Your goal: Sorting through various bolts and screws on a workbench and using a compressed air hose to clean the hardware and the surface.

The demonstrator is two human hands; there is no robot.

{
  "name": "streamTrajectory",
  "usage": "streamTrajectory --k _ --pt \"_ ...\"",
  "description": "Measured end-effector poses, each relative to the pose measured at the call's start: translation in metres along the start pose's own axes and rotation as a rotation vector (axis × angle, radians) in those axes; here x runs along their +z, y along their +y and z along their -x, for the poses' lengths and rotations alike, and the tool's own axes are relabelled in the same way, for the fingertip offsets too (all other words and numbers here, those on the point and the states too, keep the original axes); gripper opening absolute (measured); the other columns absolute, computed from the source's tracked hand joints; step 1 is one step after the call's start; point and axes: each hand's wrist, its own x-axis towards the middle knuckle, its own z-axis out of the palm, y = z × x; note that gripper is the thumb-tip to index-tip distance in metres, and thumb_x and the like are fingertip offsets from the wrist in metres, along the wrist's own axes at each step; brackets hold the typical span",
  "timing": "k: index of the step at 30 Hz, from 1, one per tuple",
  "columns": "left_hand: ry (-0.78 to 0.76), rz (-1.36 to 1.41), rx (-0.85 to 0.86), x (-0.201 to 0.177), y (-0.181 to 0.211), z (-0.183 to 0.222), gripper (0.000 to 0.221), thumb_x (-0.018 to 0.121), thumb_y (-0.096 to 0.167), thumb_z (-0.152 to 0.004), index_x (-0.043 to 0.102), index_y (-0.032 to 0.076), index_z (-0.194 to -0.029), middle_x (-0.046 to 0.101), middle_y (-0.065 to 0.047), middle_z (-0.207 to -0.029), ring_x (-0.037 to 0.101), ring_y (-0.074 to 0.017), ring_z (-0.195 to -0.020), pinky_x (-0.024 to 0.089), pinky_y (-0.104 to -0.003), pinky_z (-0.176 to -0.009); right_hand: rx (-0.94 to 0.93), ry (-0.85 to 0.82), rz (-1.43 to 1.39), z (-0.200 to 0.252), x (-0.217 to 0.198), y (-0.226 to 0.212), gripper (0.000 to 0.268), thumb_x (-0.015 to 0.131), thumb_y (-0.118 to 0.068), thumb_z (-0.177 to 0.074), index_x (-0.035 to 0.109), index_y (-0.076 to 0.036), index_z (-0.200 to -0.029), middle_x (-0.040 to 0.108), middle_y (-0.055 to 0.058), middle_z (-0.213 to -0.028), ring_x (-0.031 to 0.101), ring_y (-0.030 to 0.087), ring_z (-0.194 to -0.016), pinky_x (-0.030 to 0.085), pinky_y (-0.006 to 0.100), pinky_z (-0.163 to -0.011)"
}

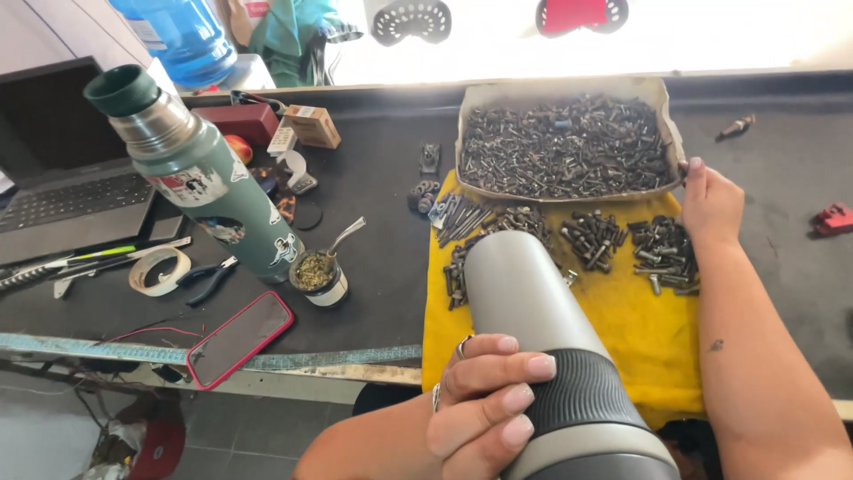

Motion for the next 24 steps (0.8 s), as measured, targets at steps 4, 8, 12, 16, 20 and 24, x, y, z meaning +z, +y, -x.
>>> streamTrajectory --k 4,8,12,16,20,24 --pt "0.049 -0.004 0.026 0.006 -0.003 -0.007 0.009 0.051 0.011 -0.104 0.058 0.007 -0.108 0.059 -0.006 -0.100 0.076 -0.0266 -0.081 0.062 -0.039 -0.085 0.000 0.007 0.028 0.000 0.002 0.005 0.066 0.031 -0.042 -0.131 0.077 -0.003 -0.104 0.066 0.016 -0.075 0.060 0.037 -0.075 0.041 0.047 -0.066" --pt "0.014 0.019 0.077 0.002 -0.008 -0.012 0.011 0.049 0.008 -0.103 0.058 0.005 -0.109 0.059 -0.008 -0.100 0.077 -0.0292 -0.081 0.062 -0.041 -0.085 0.051 0.000 -0.004 0.000 -0.002 -0.008 0.065 0.031 -0.045 -0.127 0.079 -0.002 -0.119 0.073 0.021 -0.089 0.065 0.042 -0.087 0.044 0.050 -0.070" --pt "0.093 -0.029 0.040 0.012 -0.003 -0.014 0.012 0.048 0.009 -0.103 0.058 0.005 -0.107 0.061 -0.009 -0.098 0.076 -0.0294 -0.078 0.063 -0.041 -0.082 0.062 -0.013 0.013 -0.001 -0.003 -0.009 0.066 0.030 -0.046 -0.125 0.080 -0.002 -0.122 0.075 0.024 -0.097 0.067 0.044 -0.091 0.046 0.052 -0.071" --pt "-0.015 0.006 0.072 0.000 -0.012 -0.019 0.012 0.048 0.010 -0.105 0.056 0.002 -0.111 0.060 -0.011 -0.102 0.077 -0.0321 -0.084 0.063 -0.044 -0.087 0.112 -0.042 0.059 -0.003 0.001 -0.003 0.077 0.026 -0.050 -0.127 0.069 0.000 -0.090 0.067 0.024 -0.079 0.061 0.044 -0.078 0.040 0.051 -0.064" --pt "-0.087 0.058 0.161 -0.001 -0.018 -0.028 0.014 0.048 0.001 -0.100 0.056 -0.001 -0.112 0.061 -0.015 -0.101 0.076 -0.0354 -0.086 0.063 -0.046 -0.087 0.105 -0.031 0.047 -0.004 -0.004 -0.009 0.072 0.025 -0.052 -0.123 0.077 -0.002 -0.115 0.074 0.027 -0.097 0.065 0.049 -0.093 0.046 0.054 -0.073" --pt "-0.071 0.057 0.208 0.004 -0.020 -0.039 0.014 0.048 0.002 -0.101 0.056 0.000 -0.112 0.060 -0.014 -0.101 0.077 -0.0343 -0.084 0.063 -0.045 -0.086 0.118 -0.052 0.025 -0.004 -0.004 -0.014 0.067 0.025 -0.050 -0.120 0.078 -0.010 -0.130 0.075 0.025 -0.115 0.065 0.047 -0.109 0.049 0.054 -0.084"
